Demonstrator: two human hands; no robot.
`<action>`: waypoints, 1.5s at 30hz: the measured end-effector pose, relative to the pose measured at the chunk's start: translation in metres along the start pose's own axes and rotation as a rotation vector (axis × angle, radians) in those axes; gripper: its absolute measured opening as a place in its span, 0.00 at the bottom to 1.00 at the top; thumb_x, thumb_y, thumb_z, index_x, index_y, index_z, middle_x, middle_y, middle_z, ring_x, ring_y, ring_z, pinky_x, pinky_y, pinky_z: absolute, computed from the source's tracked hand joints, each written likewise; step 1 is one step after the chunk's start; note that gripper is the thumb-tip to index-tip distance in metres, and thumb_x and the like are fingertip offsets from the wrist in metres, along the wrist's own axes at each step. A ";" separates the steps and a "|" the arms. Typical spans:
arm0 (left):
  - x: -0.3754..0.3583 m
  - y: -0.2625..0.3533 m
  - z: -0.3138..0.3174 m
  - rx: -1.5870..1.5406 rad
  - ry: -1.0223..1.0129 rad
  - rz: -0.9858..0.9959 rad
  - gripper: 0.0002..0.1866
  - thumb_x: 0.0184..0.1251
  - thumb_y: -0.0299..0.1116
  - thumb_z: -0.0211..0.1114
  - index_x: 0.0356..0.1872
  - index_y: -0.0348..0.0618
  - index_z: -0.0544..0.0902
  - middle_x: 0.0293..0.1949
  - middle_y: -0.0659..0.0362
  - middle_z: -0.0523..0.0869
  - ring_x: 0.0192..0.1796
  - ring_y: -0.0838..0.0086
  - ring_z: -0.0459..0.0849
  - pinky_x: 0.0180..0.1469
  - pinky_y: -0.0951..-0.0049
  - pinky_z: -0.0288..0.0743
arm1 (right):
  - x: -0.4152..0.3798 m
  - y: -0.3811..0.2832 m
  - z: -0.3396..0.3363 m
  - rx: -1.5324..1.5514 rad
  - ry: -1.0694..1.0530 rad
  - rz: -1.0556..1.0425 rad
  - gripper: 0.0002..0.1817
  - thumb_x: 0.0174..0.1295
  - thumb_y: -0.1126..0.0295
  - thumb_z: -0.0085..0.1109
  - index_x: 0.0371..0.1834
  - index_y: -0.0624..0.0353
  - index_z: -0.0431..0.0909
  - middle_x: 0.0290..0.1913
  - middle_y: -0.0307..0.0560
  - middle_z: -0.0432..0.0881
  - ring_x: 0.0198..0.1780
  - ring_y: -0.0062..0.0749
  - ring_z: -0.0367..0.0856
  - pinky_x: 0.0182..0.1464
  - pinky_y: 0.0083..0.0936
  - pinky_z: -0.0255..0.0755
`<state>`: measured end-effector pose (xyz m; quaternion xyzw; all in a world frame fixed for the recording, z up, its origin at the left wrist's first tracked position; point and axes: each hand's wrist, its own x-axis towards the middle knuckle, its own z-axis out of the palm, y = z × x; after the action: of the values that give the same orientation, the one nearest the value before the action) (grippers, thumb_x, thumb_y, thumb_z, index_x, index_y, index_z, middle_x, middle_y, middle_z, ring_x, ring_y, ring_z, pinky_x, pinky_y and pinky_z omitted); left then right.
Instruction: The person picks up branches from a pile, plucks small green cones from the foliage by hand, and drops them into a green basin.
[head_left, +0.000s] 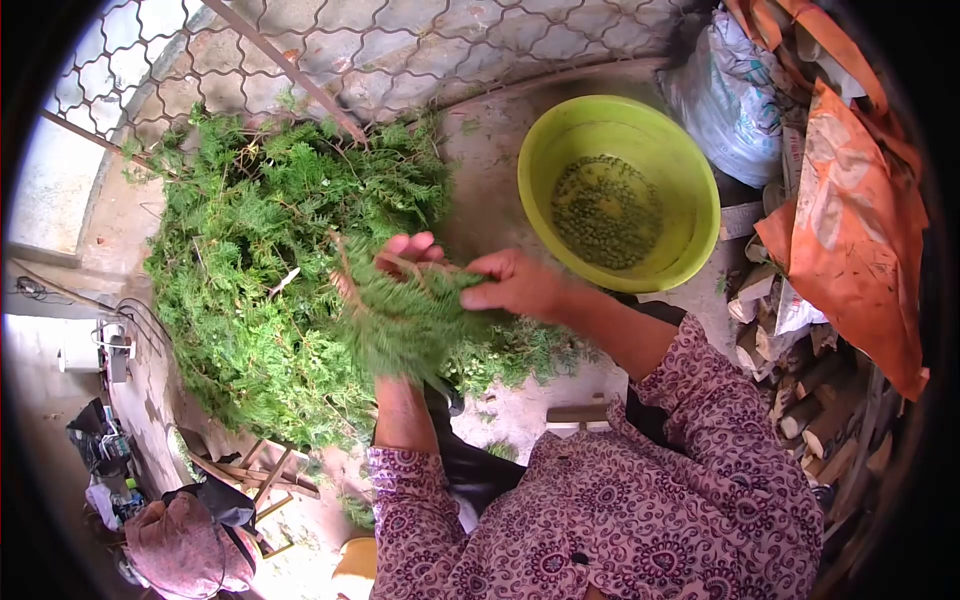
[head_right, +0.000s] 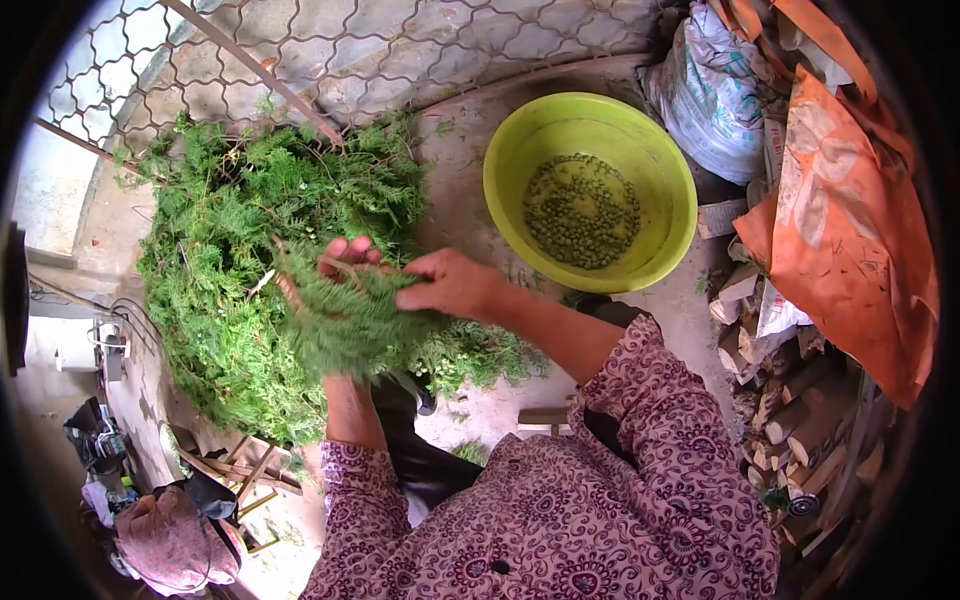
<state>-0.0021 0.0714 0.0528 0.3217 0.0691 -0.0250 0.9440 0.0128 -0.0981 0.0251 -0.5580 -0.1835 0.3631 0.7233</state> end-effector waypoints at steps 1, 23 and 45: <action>0.008 0.005 -0.019 -0.053 -0.286 -0.106 0.40 0.55 0.69 0.44 0.56 0.42 0.68 0.55 0.46 0.70 0.53 0.55 0.72 0.55 0.55 0.65 | -0.001 -0.002 -0.006 0.042 0.115 0.021 0.15 0.57 0.69 0.57 0.44 0.65 0.76 0.36 0.39 0.80 0.37 0.18 0.76 0.43 0.18 0.70; -0.019 0.001 -0.033 1.003 0.131 0.567 0.20 0.55 0.39 0.65 0.44 0.35 0.77 0.50 0.51 0.75 0.47 0.72 0.75 0.45 0.75 0.70 | 0.040 0.060 -0.051 -0.983 0.858 -0.212 0.10 0.50 0.66 0.55 0.27 0.63 0.72 0.23 0.59 0.72 0.27 0.54 0.73 0.31 0.41 0.66; -0.049 0.055 -0.041 0.741 0.392 0.501 0.19 0.64 0.45 0.55 0.41 0.37 0.80 0.42 0.54 0.82 0.43 0.72 0.79 0.40 0.75 0.72 | 0.074 0.279 -0.009 -0.990 0.125 0.486 0.19 0.48 0.54 0.54 0.31 0.60 0.78 0.32 0.57 0.79 0.34 0.47 0.78 0.40 0.38 0.71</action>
<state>-0.0502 0.1397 0.0611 0.6415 0.1525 0.2410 0.7121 -0.0217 -0.0184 -0.2507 -0.8781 -0.1548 0.3560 0.2797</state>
